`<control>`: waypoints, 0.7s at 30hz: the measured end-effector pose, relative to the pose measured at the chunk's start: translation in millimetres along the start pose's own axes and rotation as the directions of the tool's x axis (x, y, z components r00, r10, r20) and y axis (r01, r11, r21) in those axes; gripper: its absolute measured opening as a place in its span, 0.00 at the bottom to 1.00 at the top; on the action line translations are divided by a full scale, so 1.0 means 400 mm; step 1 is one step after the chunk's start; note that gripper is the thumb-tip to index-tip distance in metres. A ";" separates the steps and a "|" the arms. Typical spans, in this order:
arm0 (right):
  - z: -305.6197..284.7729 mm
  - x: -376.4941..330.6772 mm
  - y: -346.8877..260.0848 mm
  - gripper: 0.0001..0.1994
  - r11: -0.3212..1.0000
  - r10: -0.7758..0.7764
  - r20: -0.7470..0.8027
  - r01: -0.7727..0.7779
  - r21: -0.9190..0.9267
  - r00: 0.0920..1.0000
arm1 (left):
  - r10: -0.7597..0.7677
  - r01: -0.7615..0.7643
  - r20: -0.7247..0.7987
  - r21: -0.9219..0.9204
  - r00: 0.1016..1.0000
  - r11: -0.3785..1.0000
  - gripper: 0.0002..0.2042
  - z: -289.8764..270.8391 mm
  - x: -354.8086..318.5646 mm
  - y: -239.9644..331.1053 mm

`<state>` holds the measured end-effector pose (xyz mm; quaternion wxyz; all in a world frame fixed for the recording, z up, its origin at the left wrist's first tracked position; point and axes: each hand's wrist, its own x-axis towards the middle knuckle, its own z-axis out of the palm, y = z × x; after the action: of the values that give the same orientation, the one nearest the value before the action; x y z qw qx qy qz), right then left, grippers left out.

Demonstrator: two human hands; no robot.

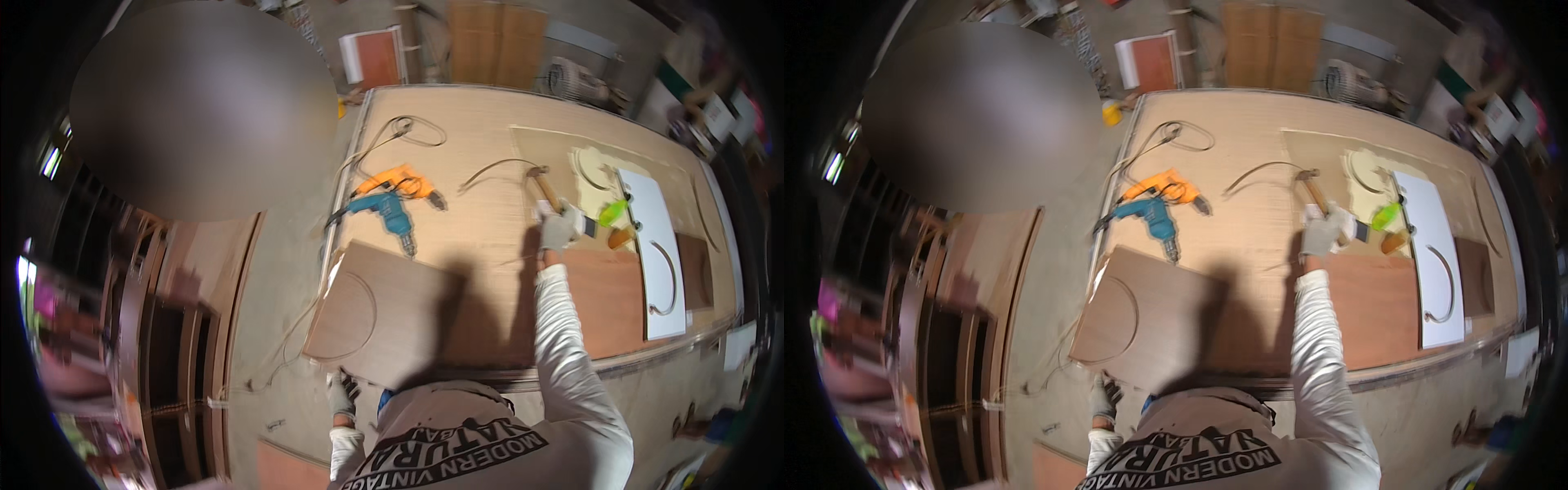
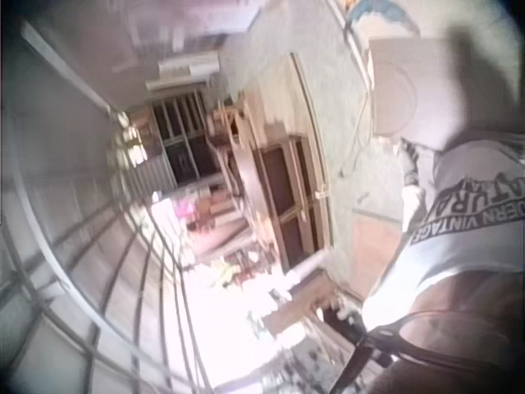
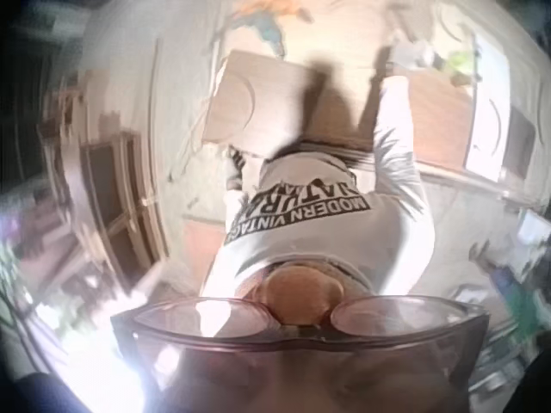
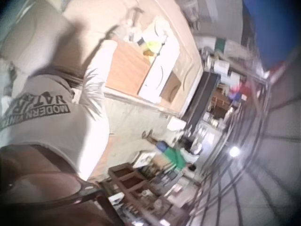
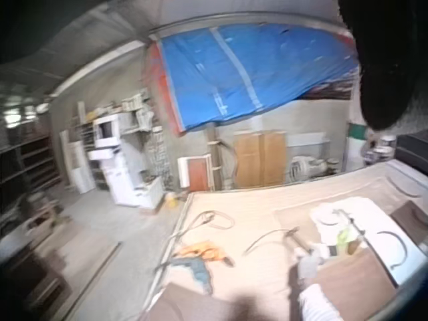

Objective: The person applies adhesive from a bottle to a wooden strip and a board, then joins the pieces together and secures the edge by tapping it with a hammer and a wooden block.

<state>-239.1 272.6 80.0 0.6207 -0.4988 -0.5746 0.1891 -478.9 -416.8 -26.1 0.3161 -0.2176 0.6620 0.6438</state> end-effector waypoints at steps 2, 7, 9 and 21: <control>0.086 -0.122 -0.029 0.15 0.935 0.263 0.236 -0.188 -0.300 0.935 | 0.278 -0.257 -0.192 0.126 0.941 0.958 0.20 -0.056 -0.029 -0.015; 0.183 -0.378 -0.031 0.14 0.866 -0.190 0.748 0.467 -0.177 0.636 | 0.549 -0.449 -0.297 0.344 0.781 0.825 0.28 0.034 -0.091 0.090; 0.224 -0.644 -0.258 0.15 0.735 -0.401 0.884 0.661 0.153 0.241 | 0.587 -0.460 -0.399 0.373 0.705 0.806 0.29 -0.011 -0.064 0.077; 0.219 -1.121 -0.584 0.16 0.918 -0.063 0.995 0.395 0.025 0.083 | 0.468 -0.456 -0.189 0.105 0.863 0.884 0.24 0.044 -0.061 0.235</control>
<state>-517.4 -155.1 26.2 0.0386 -0.2247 -0.9279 0.2950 -524.4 -395.2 58.6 0.0877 -0.1099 0.7421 0.6553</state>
